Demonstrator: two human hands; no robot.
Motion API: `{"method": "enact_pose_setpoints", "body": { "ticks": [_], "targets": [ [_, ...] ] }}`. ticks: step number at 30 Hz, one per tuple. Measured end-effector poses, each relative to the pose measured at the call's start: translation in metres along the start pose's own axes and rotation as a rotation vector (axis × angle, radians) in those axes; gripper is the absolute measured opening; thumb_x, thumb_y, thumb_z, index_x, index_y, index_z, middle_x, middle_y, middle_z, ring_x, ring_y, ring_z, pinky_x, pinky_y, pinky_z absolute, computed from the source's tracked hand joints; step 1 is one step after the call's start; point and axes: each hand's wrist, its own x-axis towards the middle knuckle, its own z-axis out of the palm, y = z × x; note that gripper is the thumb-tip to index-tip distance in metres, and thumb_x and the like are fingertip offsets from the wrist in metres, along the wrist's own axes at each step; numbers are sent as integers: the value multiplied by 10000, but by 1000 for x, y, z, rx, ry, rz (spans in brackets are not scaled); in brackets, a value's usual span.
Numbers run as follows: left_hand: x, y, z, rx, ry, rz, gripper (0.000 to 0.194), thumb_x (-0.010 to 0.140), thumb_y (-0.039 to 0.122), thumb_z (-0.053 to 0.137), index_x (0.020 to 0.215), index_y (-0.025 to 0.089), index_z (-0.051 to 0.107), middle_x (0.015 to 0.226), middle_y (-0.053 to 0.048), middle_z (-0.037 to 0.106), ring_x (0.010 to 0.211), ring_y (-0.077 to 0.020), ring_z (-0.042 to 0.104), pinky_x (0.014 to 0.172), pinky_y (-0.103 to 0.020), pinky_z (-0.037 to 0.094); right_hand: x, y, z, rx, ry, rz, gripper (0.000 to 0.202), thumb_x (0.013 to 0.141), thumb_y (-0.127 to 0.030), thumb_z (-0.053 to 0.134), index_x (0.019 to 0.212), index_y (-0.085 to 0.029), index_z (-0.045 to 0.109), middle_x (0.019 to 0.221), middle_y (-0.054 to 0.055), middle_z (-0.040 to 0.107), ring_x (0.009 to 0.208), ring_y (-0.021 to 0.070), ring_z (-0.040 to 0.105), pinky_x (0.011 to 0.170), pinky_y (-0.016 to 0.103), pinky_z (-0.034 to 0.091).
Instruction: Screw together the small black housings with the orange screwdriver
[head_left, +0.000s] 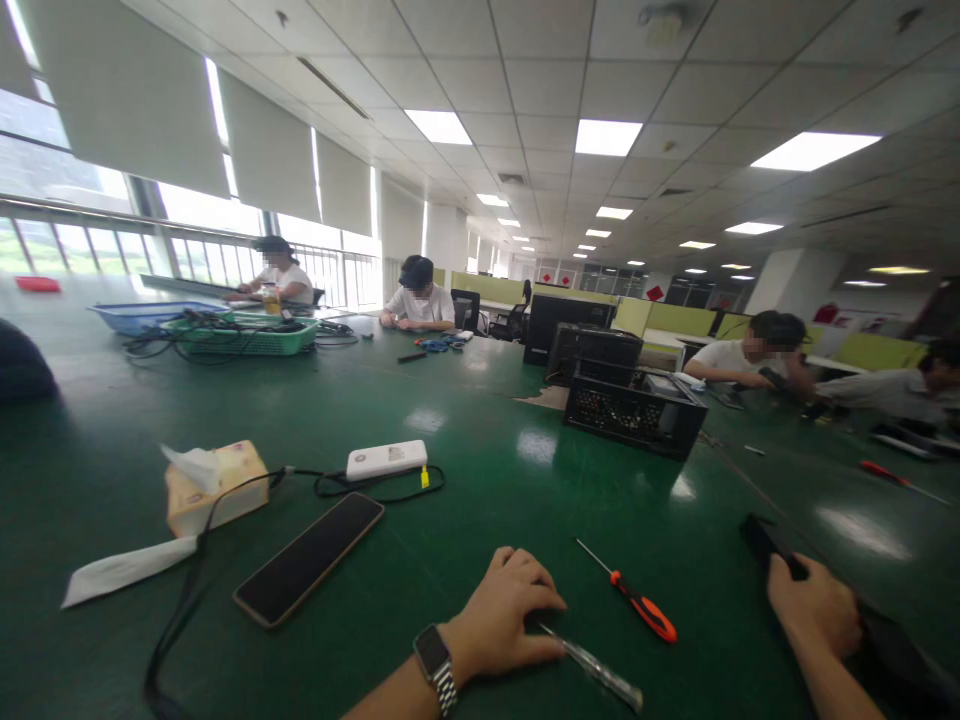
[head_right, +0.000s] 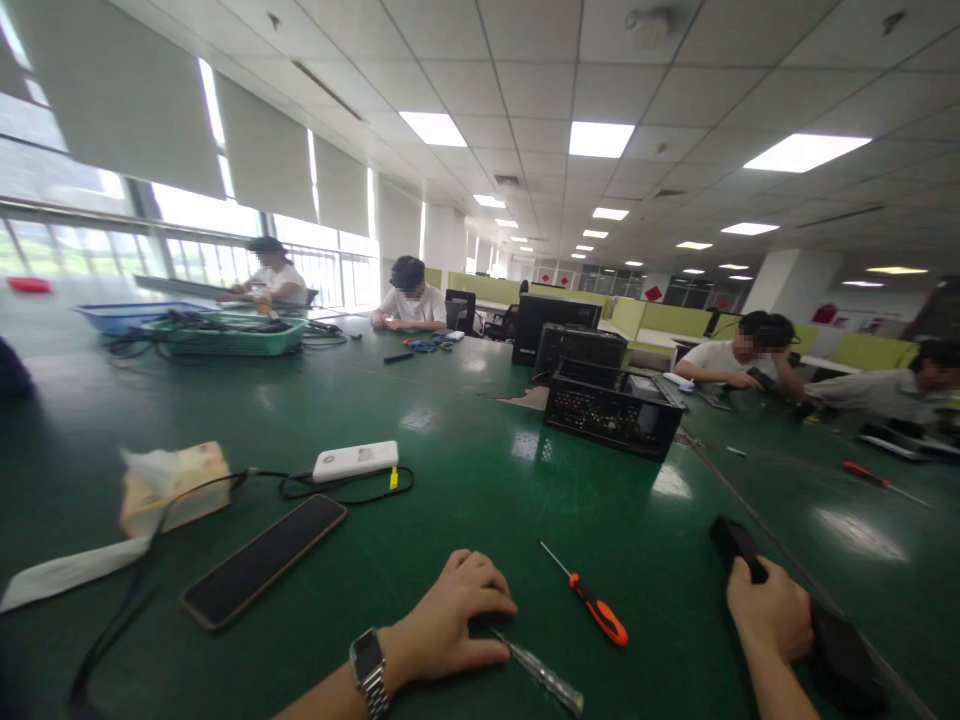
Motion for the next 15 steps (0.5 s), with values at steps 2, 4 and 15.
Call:
{"method": "enact_pose_setpoints", "body": {
  "ticks": [2, 4, 15],
  "targets": [
    [1, 0, 4, 14, -46, 62, 136, 789, 382, 732, 874, 278, 714, 1046, 2, 658, 1032, -219, 529, 963, -396, 303, -16, -14, -11, 25, 27, 31, 602, 781, -552, 459, 1130, -104, 662, 1022, 256, 610, 896, 461, 595, 643, 554, 465],
    [2, 1, 8, 0, -79, 120, 76, 802, 325, 731, 801, 256, 702, 1030, 16, 665, 1033, -200, 529, 954, -369, 297, -40, -33, -22, 143, 67, -82, 577, 786, -558, 484, 1112, -120, 671, 1018, 209, 636, 841, 369, 614, 692, 497, 486],
    [0, 6, 3, 20, 104, 75, 241, 683, 383, 805, 754, 202, 661, 930, -24, 647, 906, -207, 553, 808, -323, 381, -190, -145, -42, 362, -518, -1017, 282, 903, -339, 543, 1134, -249, 678, 1225, 89, 653, 1115, 251, 613, 978, 452, 471]
  ]
}}
